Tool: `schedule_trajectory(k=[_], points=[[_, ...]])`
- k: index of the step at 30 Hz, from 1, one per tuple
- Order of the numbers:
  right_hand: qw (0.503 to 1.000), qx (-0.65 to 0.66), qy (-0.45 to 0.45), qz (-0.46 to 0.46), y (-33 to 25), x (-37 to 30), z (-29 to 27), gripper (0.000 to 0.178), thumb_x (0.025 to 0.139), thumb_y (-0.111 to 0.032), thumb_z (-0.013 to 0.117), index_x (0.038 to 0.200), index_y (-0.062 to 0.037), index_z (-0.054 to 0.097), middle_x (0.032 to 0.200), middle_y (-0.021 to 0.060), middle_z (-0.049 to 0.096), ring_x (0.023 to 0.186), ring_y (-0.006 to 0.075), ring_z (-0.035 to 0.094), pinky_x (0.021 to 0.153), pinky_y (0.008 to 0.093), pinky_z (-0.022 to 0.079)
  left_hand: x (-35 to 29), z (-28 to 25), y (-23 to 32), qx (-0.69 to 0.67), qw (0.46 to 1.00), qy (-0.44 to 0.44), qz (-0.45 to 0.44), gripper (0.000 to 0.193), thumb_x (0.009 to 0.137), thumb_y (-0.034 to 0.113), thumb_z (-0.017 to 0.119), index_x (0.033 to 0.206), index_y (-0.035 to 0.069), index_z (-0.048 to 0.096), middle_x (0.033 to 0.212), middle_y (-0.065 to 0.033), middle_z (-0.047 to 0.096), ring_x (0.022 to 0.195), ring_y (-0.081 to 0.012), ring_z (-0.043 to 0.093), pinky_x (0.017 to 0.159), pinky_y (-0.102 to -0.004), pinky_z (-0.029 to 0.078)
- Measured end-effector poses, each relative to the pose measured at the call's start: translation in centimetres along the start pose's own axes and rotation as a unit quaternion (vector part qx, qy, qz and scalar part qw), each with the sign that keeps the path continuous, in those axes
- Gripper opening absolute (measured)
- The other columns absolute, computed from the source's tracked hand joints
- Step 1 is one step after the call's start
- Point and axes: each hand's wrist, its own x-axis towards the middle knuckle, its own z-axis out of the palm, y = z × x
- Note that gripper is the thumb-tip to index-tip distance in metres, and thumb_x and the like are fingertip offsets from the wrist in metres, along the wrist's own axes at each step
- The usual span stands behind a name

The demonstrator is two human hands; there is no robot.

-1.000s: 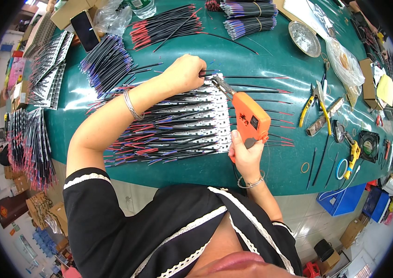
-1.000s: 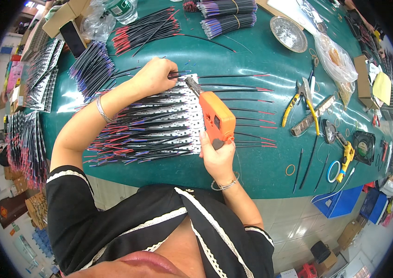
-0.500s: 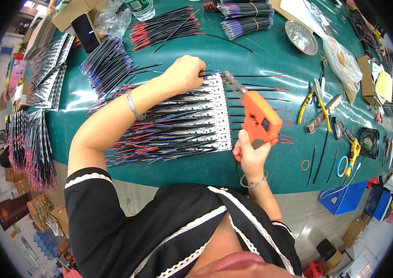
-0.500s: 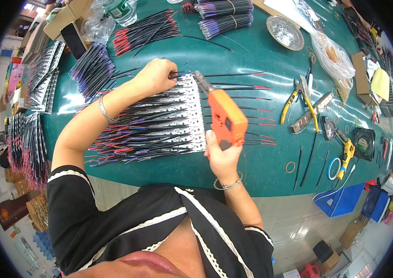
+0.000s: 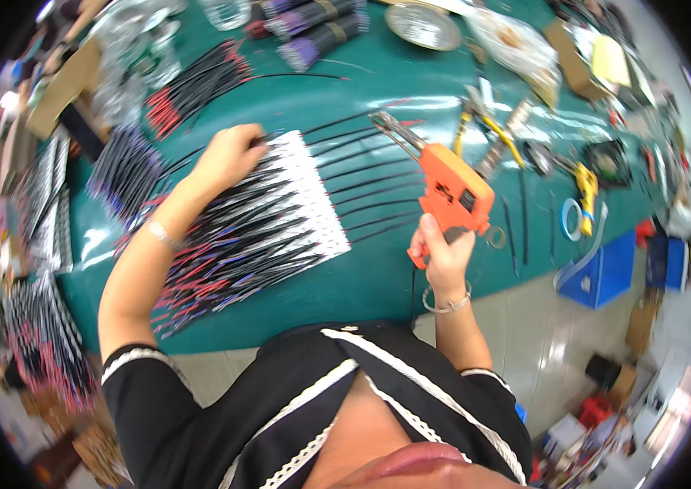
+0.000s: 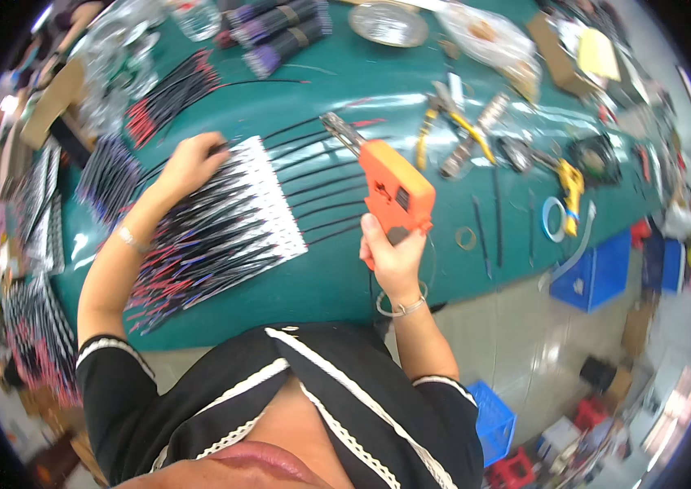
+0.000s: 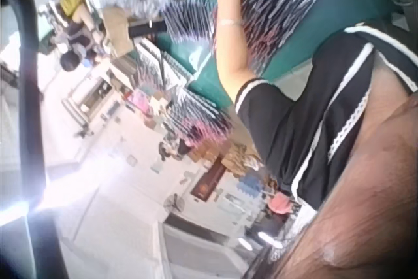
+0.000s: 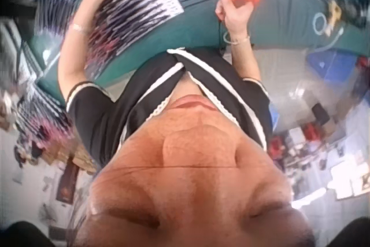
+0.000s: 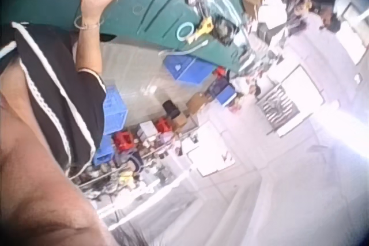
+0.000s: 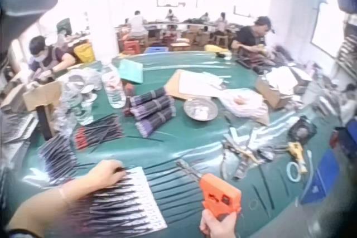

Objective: The person aligns wires onto the terminals of circuit board strips by hand and solders them using a soldering gun. The person sets aside completed strips and solders wires onto another circuit board.

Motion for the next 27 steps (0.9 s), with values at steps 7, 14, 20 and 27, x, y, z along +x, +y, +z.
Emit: schedule_trajectory(k=[7, 14, 20, 27], points=[[0.902, -0.351, 0.169, -0.188, -2.0, 1.0, -10.1, 0.041, 0.078, -0.010, 0.061, 0.115, -0.0010, 0.047, 0.095, 0.0109, 0.060, 0.076, 0.0157, 0.059, 0.065, 0.0256, 0.047, 0.7, -3.1, 0.5, -0.040, 0.995, 0.082, -0.028, 0.022, 0.088, 0.020, 0.047, 0.096, 0.001, 0.054, 0.071, -0.0141, 0.058, 0.064, -0.0252, 0.058, 0.058, -0.0320, 0.043], [0.685, -0.690, 0.195, -0.130, -2.4, 2.2, -19.9, 0.058, 0.071, -0.009, 0.064, 0.125, -0.0116, 0.042, 0.094, 0.0118, 0.057, 0.084, 0.0295, 0.055, 0.072, 0.0373, 0.044, 2.8, -3.6, 0.2, 0.115, 0.973, 0.163, 0.114, 0.018, 0.085, 0.017, 0.049, 0.095, 0.003, 0.054, 0.089, -0.0129, 0.053, 0.087, -0.0292, 0.051, 0.075, -0.0366, 0.041], [0.604, -0.769, 0.077, -0.193, -2.1, 3.8, -21.0, 0.057, 0.070, -0.011, 0.062, 0.124, -0.0141, 0.045, 0.078, 0.0089, 0.051, 0.075, 0.0265, 0.050, 0.067, 0.0363, 0.041, 2.4, -2.0, -0.5, 0.159, 0.968, 0.154, 0.116, 0.015, 0.083, 0.013, 0.052, 0.092, 0.002, 0.055, 0.092, -0.0124, 0.051, 0.088, -0.0300, 0.049, 0.077, -0.0362, 0.040], [0.683, -0.723, 0.041, -0.100, -2.1, 2.9, -21.8, 0.063, 0.074, -0.015, 0.061, 0.130, -0.0051, 0.034, 0.112, 0.0177, 0.047, 0.104, 0.0320, 0.044, 0.091, 0.0391, 0.034, 4.6, -2.3, 1.3, 0.227, 0.958, 0.139, 0.105, 0.017, 0.081, 0.015, 0.051, 0.091, 0.002, 0.054, 0.091, -0.0133, 0.053, 0.091, -0.0301, 0.050, 0.077, -0.0373, 0.042]])
